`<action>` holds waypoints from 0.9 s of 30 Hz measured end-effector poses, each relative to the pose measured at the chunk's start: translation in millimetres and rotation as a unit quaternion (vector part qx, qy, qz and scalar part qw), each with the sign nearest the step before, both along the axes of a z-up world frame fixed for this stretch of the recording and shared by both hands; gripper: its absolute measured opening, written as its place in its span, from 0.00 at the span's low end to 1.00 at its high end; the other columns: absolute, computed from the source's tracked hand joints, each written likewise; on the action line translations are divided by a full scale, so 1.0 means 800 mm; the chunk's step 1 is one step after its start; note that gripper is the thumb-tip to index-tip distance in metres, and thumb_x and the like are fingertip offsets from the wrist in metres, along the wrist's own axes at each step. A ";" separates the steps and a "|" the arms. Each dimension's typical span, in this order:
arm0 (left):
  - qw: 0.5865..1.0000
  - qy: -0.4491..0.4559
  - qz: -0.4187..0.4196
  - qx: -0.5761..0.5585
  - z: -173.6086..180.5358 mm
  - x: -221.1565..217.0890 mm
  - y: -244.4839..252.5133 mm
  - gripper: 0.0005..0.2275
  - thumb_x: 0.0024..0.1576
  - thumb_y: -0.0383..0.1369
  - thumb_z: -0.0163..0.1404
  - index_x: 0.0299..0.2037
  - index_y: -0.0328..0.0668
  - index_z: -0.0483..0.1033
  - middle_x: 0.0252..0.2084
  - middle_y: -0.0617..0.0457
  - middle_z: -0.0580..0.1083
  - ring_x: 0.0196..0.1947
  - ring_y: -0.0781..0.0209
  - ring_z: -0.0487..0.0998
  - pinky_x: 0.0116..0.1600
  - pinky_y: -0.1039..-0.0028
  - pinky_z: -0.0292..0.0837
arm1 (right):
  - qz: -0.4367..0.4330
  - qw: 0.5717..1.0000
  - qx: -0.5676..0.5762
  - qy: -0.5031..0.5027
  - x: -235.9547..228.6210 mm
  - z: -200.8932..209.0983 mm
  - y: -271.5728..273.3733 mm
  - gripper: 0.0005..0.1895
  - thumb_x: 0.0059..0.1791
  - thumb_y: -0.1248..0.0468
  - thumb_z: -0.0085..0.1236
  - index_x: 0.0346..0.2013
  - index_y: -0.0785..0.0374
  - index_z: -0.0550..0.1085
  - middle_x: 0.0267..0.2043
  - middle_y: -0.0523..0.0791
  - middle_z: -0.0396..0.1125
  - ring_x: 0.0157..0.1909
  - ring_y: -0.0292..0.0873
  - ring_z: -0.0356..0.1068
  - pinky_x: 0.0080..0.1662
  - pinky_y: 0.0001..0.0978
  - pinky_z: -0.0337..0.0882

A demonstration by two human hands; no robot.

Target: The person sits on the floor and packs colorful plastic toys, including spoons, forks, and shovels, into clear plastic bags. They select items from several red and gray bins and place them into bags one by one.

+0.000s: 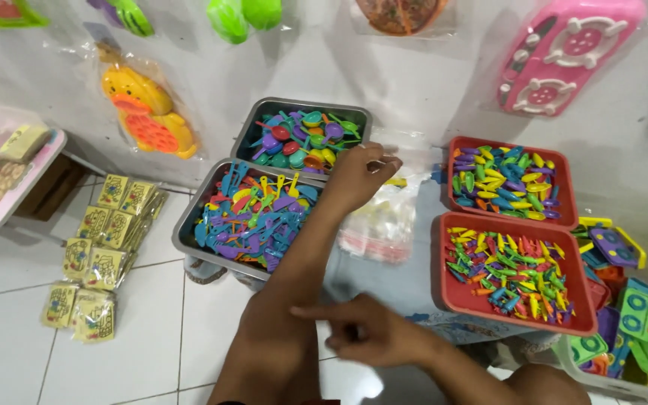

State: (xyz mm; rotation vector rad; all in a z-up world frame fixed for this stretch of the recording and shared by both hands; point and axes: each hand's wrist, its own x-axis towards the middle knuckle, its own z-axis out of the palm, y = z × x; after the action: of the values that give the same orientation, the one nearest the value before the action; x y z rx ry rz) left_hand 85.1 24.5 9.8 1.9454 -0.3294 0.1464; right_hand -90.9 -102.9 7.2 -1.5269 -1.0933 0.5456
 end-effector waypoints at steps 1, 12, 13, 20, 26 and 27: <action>1.000 0.001 -0.003 0.000 0.005 -0.005 0.000 0.16 0.57 0.40 0.53 0.47 0.38 0.84 0.54 0.48 0.79 0.42 0.59 0.84 0.47 0.75 0.81 | -0.003 1.000 0.000 0.001 0.011 -0.009 -0.016 0.32 0.51 0.72 0.56 0.71 0.53 0.67 0.18 0.37 0.56 0.25 0.29 0.50 0.34 0.25 0.63; 0.961 -0.019 -0.207 -0.185 0.046 -0.075 -0.011 0.04 0.54 0.27 0.56 0.35 0.37 0.82 0.70 0.42 0.66 0.43 0.60 0.77 0.42 0.78 0.77 | -0.536 0.841 0.068 0.022 0.097 -0.033 -0.147 0.44 0.56 0.34 0.26 0.63 0.68 0.71 0.53 0.58 0.68 0.57 0.58 0.70 0.57 0.52 0.67; 0.960 -0.019 -0.210 -0.186 0.036 -0.071 -0.014 0.04 0.54 0.27 0.56 0.35 0.37 0.82 0.70 0.42 0.66 0.43 0.60 0.77 0.42 0.78 0.77 | -0.539 0.839 0.068 0.021 0.104 -0.036 -0.149 0.44 0.56 0.34 0.26 0.63 0.68 0.71 0.53 0.58 0.68 0.57 0.58 0.70 0.57 0.52 0.67; 0.950 0.001 -0.277 -0.141 0.009 -0.072 -0.030 0.04 0.53 0.27 0.53 0.31 0.34 0.78 0.66 0.33 0.69 0.59 0.38 0.76 0.48 0.67 0.78 | -0.381 0.845 0.320 0.199 0.128 -0.044 -0.169 0.34 0.54 0.55 0.53 0.73 0.54 0.53 0.56 0.49 0.68 0.53 0.48 0.74 0.56 0.42 0.74; 0.949 0.003 -0.274 -0.158 0.028 -0.086 -0.030 0.03 0.51 0.26 0.52 0.31 0.37 0.79 0.72 0.41 0.63 0.64 0.45 0.72 0.44 0.80 0.75 | -0.358 0.873 0.146 0.298 0.122 -0.052 -0.169 0.57 0.45 0.24 0.34 0.75 0.61 0.48 0.60 0.60 0.60 0.56 0.59 0.65 0.59 0.63 0.60; 0.948 -0.009 -0.279 -0.156 0.028 -0.087 -0.028 0.03 0.51 0.25 0.51 0.31 0.37 0.79 0.76 0.40 0.59 0.68 0.41 0.69 0.45 0.81 0.74 | -0.291 0.881 0.127 0.352 0.128 -0.073 -0.176 0.58 0.44 0.22 0.30 0.73 0.64 0.55 0.51 0.58 0.64 0.45 0.55 0.69 0.52 0.55 0.68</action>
State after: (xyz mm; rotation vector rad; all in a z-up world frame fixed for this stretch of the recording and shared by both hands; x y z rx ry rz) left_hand 15.5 1.7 32.1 1.4766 -0.8056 -0.1483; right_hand 11.2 -244.1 -51.2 -1.1827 -0.1126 0.4508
